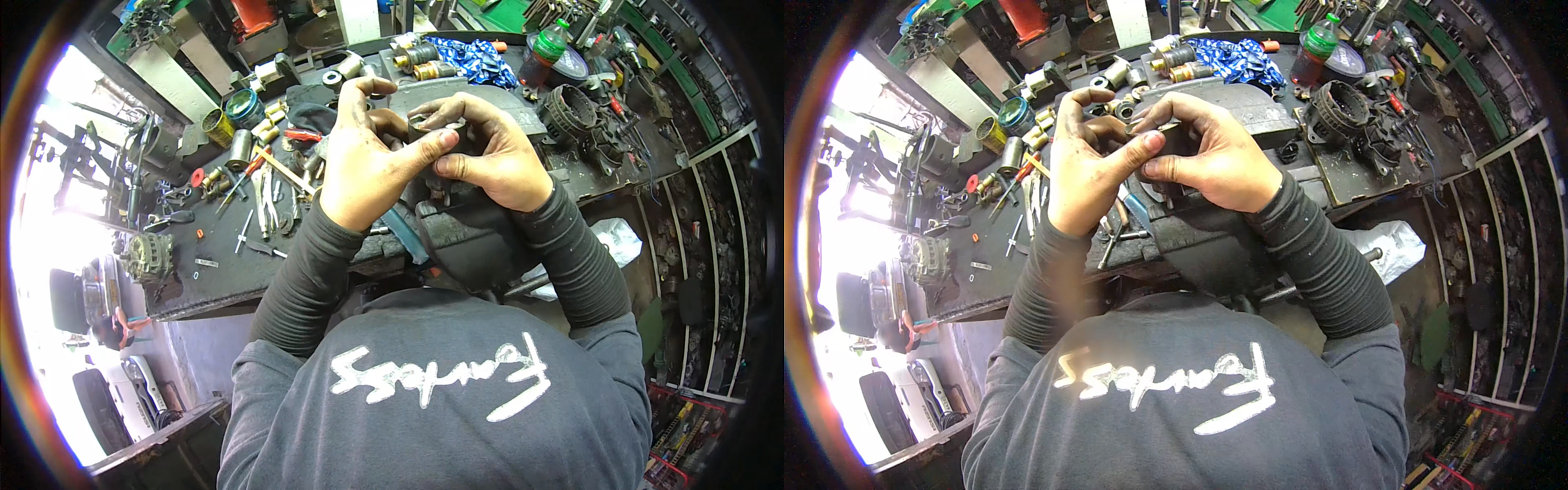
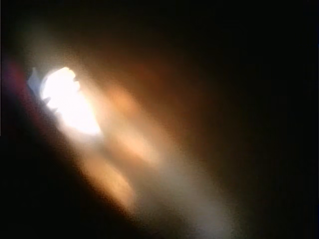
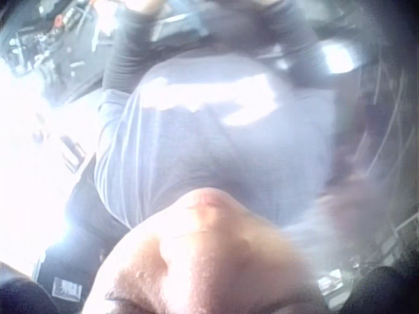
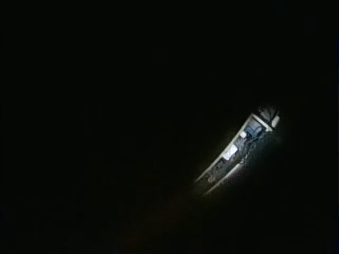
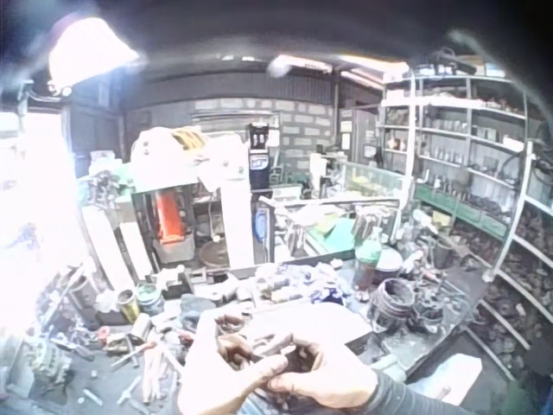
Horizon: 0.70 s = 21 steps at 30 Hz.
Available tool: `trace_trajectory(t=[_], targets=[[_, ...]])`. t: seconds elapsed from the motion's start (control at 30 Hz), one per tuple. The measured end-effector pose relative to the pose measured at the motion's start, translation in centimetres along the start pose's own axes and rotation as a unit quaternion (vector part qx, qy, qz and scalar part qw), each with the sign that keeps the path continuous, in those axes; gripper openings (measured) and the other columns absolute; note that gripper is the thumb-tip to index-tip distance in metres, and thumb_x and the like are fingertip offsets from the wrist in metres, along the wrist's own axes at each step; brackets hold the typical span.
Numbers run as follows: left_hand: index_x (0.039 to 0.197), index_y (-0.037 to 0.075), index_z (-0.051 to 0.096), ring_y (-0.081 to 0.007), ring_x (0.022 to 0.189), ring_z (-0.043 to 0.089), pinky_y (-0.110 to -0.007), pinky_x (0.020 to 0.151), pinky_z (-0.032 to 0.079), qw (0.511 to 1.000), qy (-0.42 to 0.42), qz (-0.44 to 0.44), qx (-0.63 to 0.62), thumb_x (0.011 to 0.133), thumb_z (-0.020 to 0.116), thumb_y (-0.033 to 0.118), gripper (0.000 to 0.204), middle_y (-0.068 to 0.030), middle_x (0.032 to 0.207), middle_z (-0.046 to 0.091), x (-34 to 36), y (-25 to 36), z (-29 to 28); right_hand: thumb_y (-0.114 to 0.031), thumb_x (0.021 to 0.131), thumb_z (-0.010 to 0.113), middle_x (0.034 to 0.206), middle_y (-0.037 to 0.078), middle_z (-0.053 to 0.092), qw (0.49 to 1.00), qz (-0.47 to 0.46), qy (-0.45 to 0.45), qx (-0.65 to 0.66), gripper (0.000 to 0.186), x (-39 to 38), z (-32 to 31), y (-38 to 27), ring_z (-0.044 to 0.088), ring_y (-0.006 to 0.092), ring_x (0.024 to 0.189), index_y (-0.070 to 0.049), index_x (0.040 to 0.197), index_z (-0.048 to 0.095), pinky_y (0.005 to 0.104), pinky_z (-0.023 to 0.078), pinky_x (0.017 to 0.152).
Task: The person works on a small cylindrical mechanical part at a cluttered workbench. They use a hammer to tap the part, then manipulate internal components with their fingers and a screwdriver. The person repeatedly inspects the part and uses a hammer to adjust it.
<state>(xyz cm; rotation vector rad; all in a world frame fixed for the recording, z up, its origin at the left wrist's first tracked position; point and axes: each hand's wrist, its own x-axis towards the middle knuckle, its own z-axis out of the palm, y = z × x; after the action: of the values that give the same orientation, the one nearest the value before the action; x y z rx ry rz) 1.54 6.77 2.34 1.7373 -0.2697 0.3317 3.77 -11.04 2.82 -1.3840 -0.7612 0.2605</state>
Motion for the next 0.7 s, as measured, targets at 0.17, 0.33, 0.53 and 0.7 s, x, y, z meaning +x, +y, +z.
trace_trajectory(t=[0.17, 0.33, 0.53, 0.7], targets=[[0.118, -0.001, 0.041, -0.0095, 0.062, 0.056, -0.022, 0.057, 0.045, 0.999, 0.005, -0.011, -0.036, 0.064, 0.088, 0.03, 0.078, -0.0053, 0.07, 0.058, 0.0, -0.8, 0.0, 0.0, 0.079, 0.073, 0.103, 0.002, 0.061, 0.999, 0.009, 0.002, -0.041, 0.033, -0.1, 0.2, -0.1, 0.056, 0.0093, 0.097, -0.002, 0.108, 0.057, 0.0251, 0.048, 0.087], [0.117, -0.002, 0.046, -0.0123, 0.068, 0.055, -0.024, 0.062, 0.045, 0.999, -0.04, -0.009, 0.017, 0.063, 0.087, 0.035, 0.077, -0.0071, 0.075, 0.057, 0.2, -0.8, -0.6, 0.004, 0.075, 0.073, 0.12, 0.005, 0.054, 0.997, -0.016, 0.011, -0.069, 0.06, -0.3, 0.7, -0.4, 0.054, 0.0117, 0.103, -0.004, 0.129, 0.047, 0.0281, 0.045, 0.093], [0.116, -0.006, 0.054, -0.0305, 0.107, 0.055, -0.039, 0.096, 0.042, 0.993, -0.104, 0.051, 0.005, 0.064, 0.085, 0.036, 0.074, -0.0202, 0.111, 0.054, 1.7, -1.4, -0.1, 0.005, 0.069, 0.076, 0.146, 0.01, 0.033, 0.996, -0.019, 0.028, -0.084, 0.104, -0.5, 0.7, -0.3, 0.047, 0.0185, 0.118, -0.008, 0.152, 0.015, 0.0333, 0.04, 0.101], [0.11, -0.008, 0.057, -0.0231, 0.093, 0.062, -0.032, 0.084, 0.049, 0.974, -0.164, -0.059, -0.144, 0.068, 0.082, 0.03, 0.061, -0.0165, 0.1, 0.063, 1.3, 0.0, 1.2, -0.003, 0.068, 0.082, 0.127, 0.011, 0.049, 0.991, 0.021, 0.021, -0.128, 0.119, -1.0, 0.3, 0.3, 0.052, 0.0174, 0.108, -0.009, 0.153, 0.0, 0.0302, 0.043, 0.095]])
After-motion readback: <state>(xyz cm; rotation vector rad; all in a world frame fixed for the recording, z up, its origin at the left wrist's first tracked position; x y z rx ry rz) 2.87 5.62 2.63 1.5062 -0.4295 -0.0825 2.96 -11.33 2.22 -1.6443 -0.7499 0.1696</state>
